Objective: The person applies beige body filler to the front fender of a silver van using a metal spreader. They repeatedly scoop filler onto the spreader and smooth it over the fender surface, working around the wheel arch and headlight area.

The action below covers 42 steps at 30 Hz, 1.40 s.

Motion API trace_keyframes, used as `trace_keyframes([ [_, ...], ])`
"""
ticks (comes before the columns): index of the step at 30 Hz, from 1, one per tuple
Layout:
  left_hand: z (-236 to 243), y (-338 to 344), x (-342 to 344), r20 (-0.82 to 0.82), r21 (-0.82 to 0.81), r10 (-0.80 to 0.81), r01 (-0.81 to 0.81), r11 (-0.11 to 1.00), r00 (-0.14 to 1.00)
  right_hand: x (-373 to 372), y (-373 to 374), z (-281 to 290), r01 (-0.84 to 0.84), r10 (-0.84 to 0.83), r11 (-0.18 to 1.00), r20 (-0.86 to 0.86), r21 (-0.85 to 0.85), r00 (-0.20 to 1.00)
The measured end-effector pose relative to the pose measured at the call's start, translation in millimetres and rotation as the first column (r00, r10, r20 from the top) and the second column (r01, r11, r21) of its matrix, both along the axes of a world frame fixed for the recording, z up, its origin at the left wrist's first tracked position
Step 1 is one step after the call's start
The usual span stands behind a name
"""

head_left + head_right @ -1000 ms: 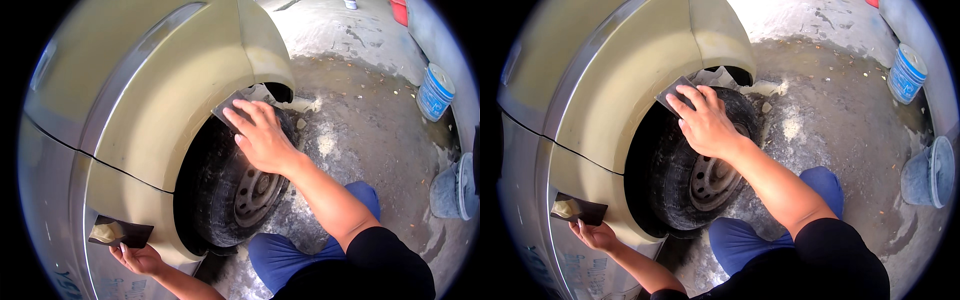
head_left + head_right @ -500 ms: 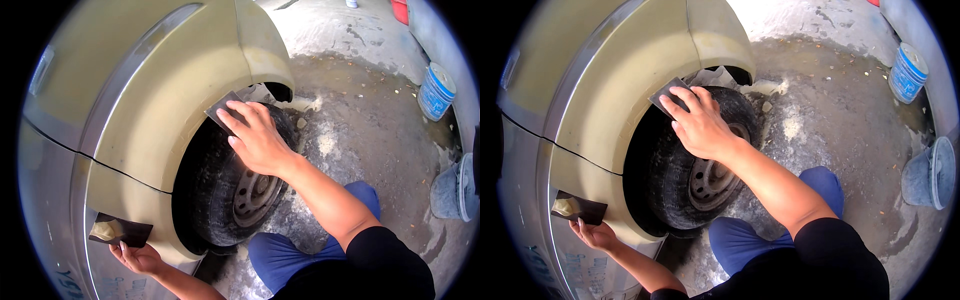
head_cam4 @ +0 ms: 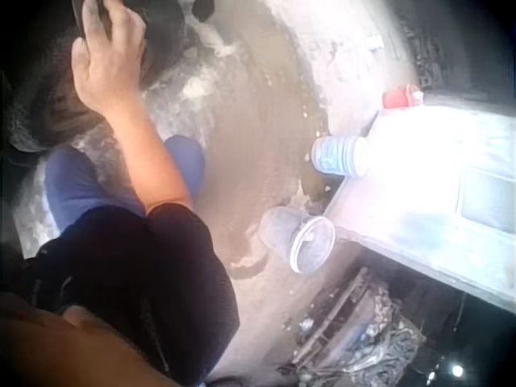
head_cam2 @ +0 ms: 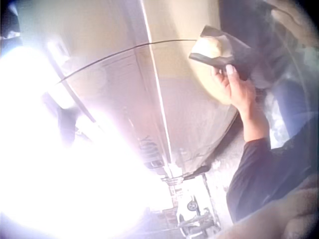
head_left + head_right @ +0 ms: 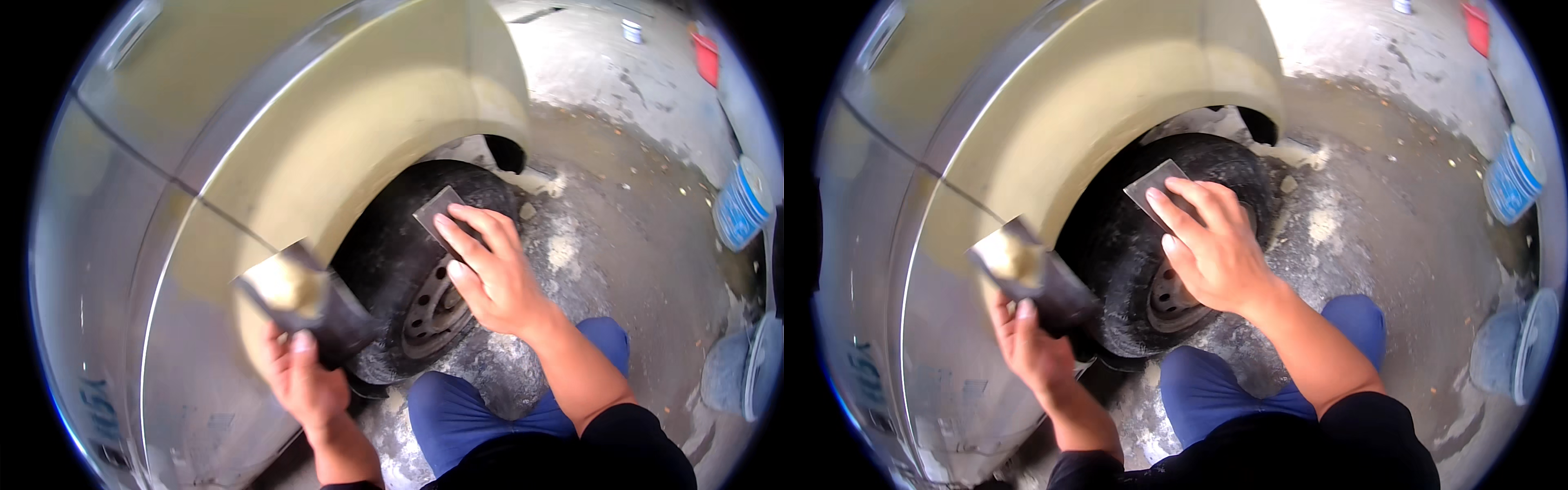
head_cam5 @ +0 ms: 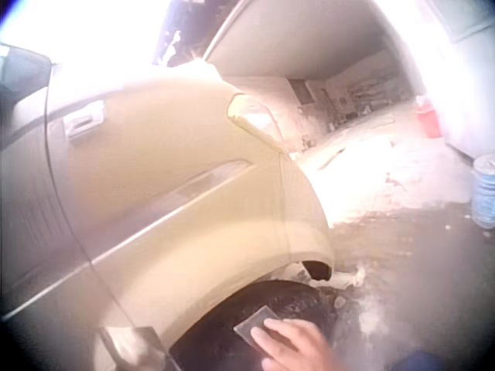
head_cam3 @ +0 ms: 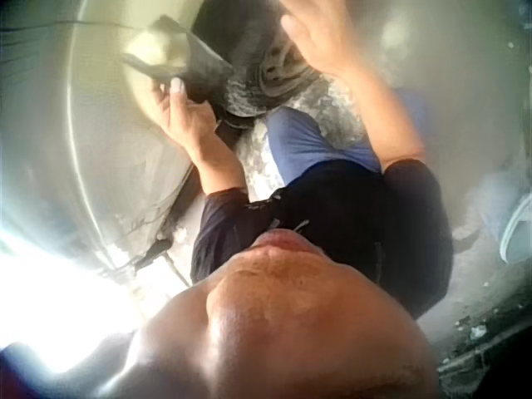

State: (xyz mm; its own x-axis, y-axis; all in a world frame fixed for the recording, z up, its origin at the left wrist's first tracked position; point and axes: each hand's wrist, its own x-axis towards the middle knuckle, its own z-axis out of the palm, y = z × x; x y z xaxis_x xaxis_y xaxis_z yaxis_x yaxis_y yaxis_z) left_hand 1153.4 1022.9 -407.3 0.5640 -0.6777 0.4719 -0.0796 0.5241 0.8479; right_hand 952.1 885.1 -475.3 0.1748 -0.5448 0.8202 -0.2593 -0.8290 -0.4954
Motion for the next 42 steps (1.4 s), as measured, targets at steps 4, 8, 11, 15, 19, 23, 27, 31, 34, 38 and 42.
trace_keyframes([
  [4, 0.4, -9.1, -18.7, -0.017, 0.061, -0.222, 0.222, 0.973, 0.975, -1.4, 21.2, 23.3, -0.054, 0.050, 0.995, -0.057, -0.080, 0.997],
  [8, -2.3, -8.6, -22.6, 0.033, 0.127, -0.253, 0.247, 0.961, 0.967, 7.0, 35.3, 38.8, -0.110, 0.104, 0.989, -0.065, -0.095, 0.992],
  [11, -0.2, -10.8, -30.0, 0.092, 0.176, -0.310, 0.291, 0.941, 0.946, 11.5, 39.6, 36.7, -0.126, 0.116, 0.985, -0.083, -0.115, 0.990],
  [15, -6.4, -14.0, -26.5, 0.174, 0.191, -0.332, 0.299, 0.935, 0.927, 8.6, 31.5, 12.7, -0.200, 0.194, 0.979, -0.138, -0.029, 0.971],
  [19, -9.7, 3.7, 15.2, 0.273, -0.082, -0.185, 0.215, 0.973, 0.944, 6.3, -7.1, -20.6, -0.045, 0.046, 0.998, -0.020, 0.036, 0.999],
  [23, 13.4, 17.7, 60.4, 0.157, -0.263, -0.192, 0.228, 0.937, 0.969, -0.7, -56.0, -16.7, 0.167, -0.171, 0.981, 0.025, 0.102, 0.985],
  [27, 10.6, 26.9, 106.5, 0.227, -0.285, -0.130, 0.194, 0.939, 0.965, 4.4, -79.6, -1.8, 0.202, -0.202, 0.972, -0.009, 0.122, 0.979],
  [31, 1.7, 23.6, 111.5, 0.164, -0.276, -0.114, 0.156, 0.948, 0.980, 14.3, -89.3, 3.0, 0.218, -0.219, 0.971, -0.003, 0.094, 0.976],
  [34, -2.6, 22.5, 114.3, 0.132, -0.278, -0.059, 0.094, 0.956, 0.990, 24.9, -92.1, 2.3, 0.230, -0.230, 0.968, -0.010, 0.096, 0.973],
  [38, -3.6, 22.3, 117.9, 0.123, -0.250, 0.004, 0.028, 0.968, 0.992, 26.2, -86.4, -9.1, 0.216, -0.213, 0.972, -0.033, 0.097, 0.976],
  [42, -2.9, 25.8, 119.9, 0.161, -0.255, -0.135, 0.174, 0.951, 0.978, 19.2, -81.6, -10.6, 0.198, -0.198, 0.977, -0.001, 0.080, 0.980],
])
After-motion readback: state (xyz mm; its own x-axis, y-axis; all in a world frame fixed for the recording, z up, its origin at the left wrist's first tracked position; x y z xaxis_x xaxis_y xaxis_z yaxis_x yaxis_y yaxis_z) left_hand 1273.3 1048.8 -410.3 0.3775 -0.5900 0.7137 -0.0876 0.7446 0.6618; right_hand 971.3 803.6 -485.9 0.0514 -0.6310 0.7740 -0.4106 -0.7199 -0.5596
